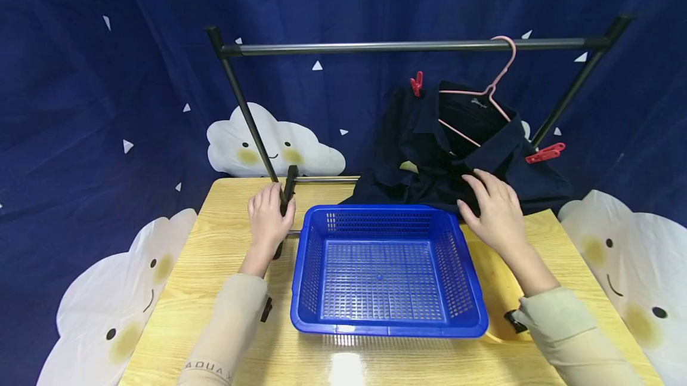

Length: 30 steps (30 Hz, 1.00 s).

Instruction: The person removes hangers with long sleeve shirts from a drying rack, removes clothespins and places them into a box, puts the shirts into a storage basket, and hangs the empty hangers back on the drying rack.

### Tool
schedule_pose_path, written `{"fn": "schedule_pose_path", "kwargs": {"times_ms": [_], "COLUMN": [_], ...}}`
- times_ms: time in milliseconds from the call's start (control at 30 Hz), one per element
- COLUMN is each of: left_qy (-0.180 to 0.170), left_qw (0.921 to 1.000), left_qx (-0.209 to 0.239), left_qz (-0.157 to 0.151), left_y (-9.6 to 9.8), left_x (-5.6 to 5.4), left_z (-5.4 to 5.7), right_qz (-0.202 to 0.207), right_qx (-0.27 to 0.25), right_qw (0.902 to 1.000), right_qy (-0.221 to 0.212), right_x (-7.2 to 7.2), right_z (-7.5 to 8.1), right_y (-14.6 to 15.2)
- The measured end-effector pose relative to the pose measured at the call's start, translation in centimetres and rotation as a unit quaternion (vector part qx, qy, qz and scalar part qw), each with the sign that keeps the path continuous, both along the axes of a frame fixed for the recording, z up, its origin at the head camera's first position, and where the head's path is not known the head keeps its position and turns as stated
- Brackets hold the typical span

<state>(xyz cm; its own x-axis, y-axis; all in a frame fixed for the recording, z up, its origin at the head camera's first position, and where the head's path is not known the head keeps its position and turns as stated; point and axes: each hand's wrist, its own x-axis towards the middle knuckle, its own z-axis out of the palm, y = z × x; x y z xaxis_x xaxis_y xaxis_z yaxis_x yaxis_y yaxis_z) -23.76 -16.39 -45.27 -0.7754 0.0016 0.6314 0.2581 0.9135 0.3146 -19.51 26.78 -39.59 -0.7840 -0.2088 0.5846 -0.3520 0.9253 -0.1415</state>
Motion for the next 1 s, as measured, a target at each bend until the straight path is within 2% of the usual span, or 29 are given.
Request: {"fn": "schedule_pose_path", "kwargs": {"times_ms": [67, 167, 333, 467, 600, 767, 1000], "left_qy": [0.031, 0.055, 0.073, 0.073, 0.057, 0.017, -0.041], "left_qw": [0.9994, 0.9981, 0.9961, 0.9952, 0.9958, 0.9973, 0.9959], "left_qx": [0.011, 0.019, 0.020, 0.014, 0.008, 0.006, -0.006], "left_qz": [0.006, 0.018, 0.046, 0.064, 0.070, 0.072, 0.080], "left_y": [-0.5, -1.2, -2.6, -3.7, -4.6, -5.1, -5.2], "left_x": [-0.7, -1.8, -3.4, -4.6, -5.5, -6.4, -7.2], "left_z": [0.3, 1.1, 2.3, 2.9, 3.5, 4.4, 5.2], "right_qz": [0.004, 0.000, -0.015, -0.036, -0.057, -0.073, -0.099], "right_qx": [-0.015, -0.038, -0.066, -0.081, -0.092, -0.116, -0.121], "right_qw": [0.9991, 0.9963, 0.9899, 0.9857, 0.9822, 0.9751, 0.9740], "right_qy": [0.039, 0.077, 0.125, 0.143, 0.153, 0.174, 0.164], "right_x": [-0.1, -0.1, -0.1, 0.0, 0.2, 0.4, 0.7], "right_z": [0.2, 0.7, 1.4, 2.1, 2.7, 3.0, 3.0], "right_y": [0.3, 0.9, 2.0, 3.1, 4.4, 6.0, 7.4]}}
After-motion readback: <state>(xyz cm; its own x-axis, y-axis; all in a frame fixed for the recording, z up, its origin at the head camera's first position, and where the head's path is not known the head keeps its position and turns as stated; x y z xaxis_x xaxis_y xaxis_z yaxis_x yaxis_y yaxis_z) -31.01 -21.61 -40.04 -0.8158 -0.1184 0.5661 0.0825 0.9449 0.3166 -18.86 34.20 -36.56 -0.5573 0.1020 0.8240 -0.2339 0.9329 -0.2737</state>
